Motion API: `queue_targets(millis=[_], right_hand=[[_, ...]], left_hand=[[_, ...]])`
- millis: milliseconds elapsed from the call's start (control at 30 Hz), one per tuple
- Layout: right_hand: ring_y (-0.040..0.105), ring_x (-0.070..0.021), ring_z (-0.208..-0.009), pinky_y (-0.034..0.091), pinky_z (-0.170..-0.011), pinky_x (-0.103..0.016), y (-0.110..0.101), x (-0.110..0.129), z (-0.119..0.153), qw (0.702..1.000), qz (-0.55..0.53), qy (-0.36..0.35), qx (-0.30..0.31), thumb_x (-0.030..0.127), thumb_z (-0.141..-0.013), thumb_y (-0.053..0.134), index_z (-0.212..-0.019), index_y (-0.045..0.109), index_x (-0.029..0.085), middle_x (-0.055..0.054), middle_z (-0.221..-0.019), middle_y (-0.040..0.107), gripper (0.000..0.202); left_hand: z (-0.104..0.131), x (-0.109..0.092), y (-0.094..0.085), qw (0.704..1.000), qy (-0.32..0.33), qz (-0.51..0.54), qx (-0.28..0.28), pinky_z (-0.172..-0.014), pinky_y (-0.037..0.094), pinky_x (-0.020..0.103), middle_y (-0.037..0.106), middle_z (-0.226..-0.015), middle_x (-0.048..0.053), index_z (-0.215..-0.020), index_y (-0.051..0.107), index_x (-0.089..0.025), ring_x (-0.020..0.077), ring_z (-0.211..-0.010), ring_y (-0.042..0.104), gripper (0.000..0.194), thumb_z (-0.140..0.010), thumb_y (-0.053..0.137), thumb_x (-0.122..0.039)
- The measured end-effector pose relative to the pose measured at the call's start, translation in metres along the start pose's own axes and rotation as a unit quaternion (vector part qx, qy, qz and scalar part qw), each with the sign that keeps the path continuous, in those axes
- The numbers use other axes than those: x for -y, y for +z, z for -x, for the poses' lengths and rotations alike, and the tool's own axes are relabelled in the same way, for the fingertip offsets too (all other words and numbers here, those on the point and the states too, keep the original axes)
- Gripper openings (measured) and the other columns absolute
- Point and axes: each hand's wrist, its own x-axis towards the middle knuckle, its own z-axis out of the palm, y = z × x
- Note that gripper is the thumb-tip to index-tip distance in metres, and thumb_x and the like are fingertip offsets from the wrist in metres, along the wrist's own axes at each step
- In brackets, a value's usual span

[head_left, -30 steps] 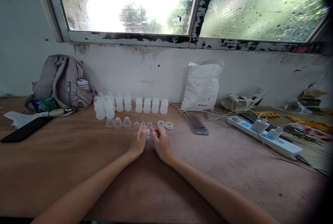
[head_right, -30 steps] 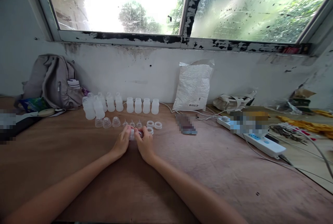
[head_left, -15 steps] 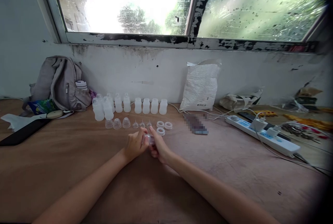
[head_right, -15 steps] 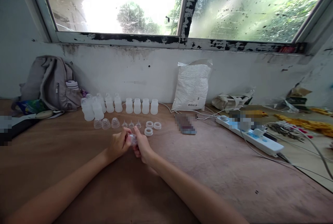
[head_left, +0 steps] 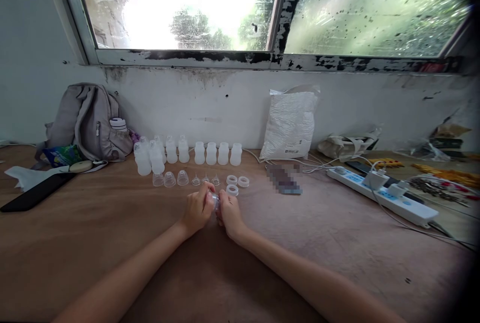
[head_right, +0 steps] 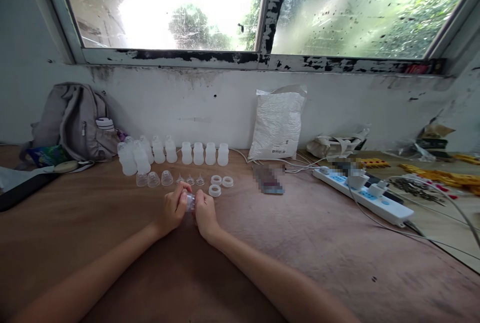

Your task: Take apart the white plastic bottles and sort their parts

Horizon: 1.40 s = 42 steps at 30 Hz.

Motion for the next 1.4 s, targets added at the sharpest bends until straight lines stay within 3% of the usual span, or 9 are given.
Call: queue_targets(millis=[267, 433, 633, 733, 833, 900, 1000, 1133, 1400], right_hand=[[0.032, -0.008, -0.04, 0.024, -0.039, -0.021, -0.005, -0.002, 0.0, 0.993, 0.036, -0.102, -0.035, 0.038, -0.079, 0.039, -0.05, 0.038, 0.019, 0.005, -0.042, 0.036, 0.035], [0.032, -0.0083, -0.039, 0.025, -0.038, -0.021, -0.007, -0.001, -0.005, 0.995, -0.007, -0.097, -0.02, 0.04, -0.08, 0.039, -0.054, 0.04, 0.019, 0.005, -0.043, 0.037, 0.034], [0.047, -0.0098, -0.044, 0.038, -0.042, -0.021, -0.008, -0.001, -0.011, 0.982, -0.162, 0.004, 0.1, 0.042, -0.078, 0.046, -0.078, 0.046, 0.02, 0.002, -0.06, 0.053, 0.023], [0.055, -0.0124, -0.058, 0.044, -0.048, -0.023, -0.014, 0.0, -0.011, 0.98, -0.111, -0.007, 0.166, 0.04, -0.075, 0.052, -0.085, 0.049, 0.021, -0.001, -0.074, 0.058, 0.022], [0.056, -0.0146, -0.065, 0.045, -0.051, -0.024, -0.027, 0.004, -0.011, 0.975, 0.094, -0.139, 0.149, 0.033, -0.075, 0.053, -0.091, 0.055, 0.021, -0.004, -0.083, 0.058, 0.02], [0.055, -0.0146, -0.068, 0.046, -0.057, -0.026, -0.038, 0.007, -0.009, 0.935, 0.214, -0.259, 0.113, 0.026, -0.076, 0.051, -0.093, 0.058, 0.021, -0.006, -0.089, 0.058, 0.018], [0.056, -0.0162, -0.077, 0.045, -0.068, -0.029, -0.051, 0.008, 0.0, 0.868, 0.305, -0.363, 0.147, 0.017, -0.079, 0.045, -0.093, 0.061, 0.021, -0.008, -0.092, 0.058, 0.022], [0.055, -0.015, -0.068, 0.043, -0.063, -0.025, -0.056, 0.005, 0.013, 0.83, 0.377, -0.368, 0.181, 0.015, -0.075, 0.047, -0.088, 0.061, 0.019, -0.007, -0.081, 0.061, 0.019], [0.047, -0.0106, -0.051, 0.035, -0.051, -0.021, -0.051, 0.005, 0.017, 0.835, 0.421, -0.332, 0.123, 0.01, -0.065, 0.048, -0.065, 0.056, 0.016, 0.0, -0.058, 0.053, 0.01]], left_hand=[[-0.001, -0.005, 0.0, 0.998, -0.018, 0.051, -0.012, -0.052, 0.03, 0.022, 0.04, -0.054, -0.005, -0.083, 0.042, -0.019, 0.0111, -0.047, 0.044, 0.019, -0.085, 0.024, -0.018], [-0.003, -0.002, 0.004, 0.989, -0.085, 0.115, -0.03, -0.056, 0.035, 0.024, 0.043, -0.056, -0.005, -0.09, 0.042, -0.019, 0.0119, -0.051, 0.046, 0.016, -0.086, 0.028, -0.026], [-0.004, 0.011, 0.017, 0.921, -0.21, 0.327, -0.01, -0.071, 0.044, 0.027, 0.055, -0.092, 0.007, -0.105, 0.041, -0.015, 0.0165, -0.081, 0.055, 0.043, -0.073, 0.052, -0.043], [-0.002, 0.016, 0.018, 0.902, -0.25, 0.351, -0.007, -0.074, 0.044, 0.028, 0.058, -0.092, 0.008, -0.097, 0.048, -0.013, 0.018, -0.085, 0.055, 0.039, -0.071, 0.055, -0.042], [0.0, 0.02, 0.011, 0.922, -0.24, 0.305, 0.011, -0.064, 0.044, 0.025, 0.059, -0.082, 0.005, -0.091, 0.051, -0.014, 0.0158, -0.073, 0.056, 0.033, -0.07, 0.056, -0.039], [0.002, 0.022, 0.005, 0.945, -0.217, 0.236, 0.062, -0.058, 0.043, 0.024, 0.059, -0.074, 0.002, -0.089, 0.052, -0.015, 0.0142, -0.064, 0.055, 0.028, -0.07, 0.056, -0.034], [0.003, 0.021, -0.002, 0.973, -0.158, 0.107, 0.133, -0.058, 0.041, 0.023, 0.059, -0.07, 0.0, -0.086, 0.052, -0.017, 0.0141, -0.063, 0.055, 0.022, -0.067, 0.055, -0.028], [0.004, 0.014, 0.0, 0.974, -0.073, -0.023, 0.211, -0.057, 0.04, 0.024, 0.06, -0.072, 0.0, -0.083, 0.05, -0.019, 0.018, -0.067, 0.058, 0.024, -0.064, 0.057, -0.031], [0.009, 0.008, 0.007, 0.957, -0.029, -0.191, 0.217, -0.058, 0.046, 0.033, 0.064, -0.077, 0.008, -0.091, 0.044, -0.017, 0.0267, -0.071, 0.063, 0.029, -0.072, 0.048, -0.039]])
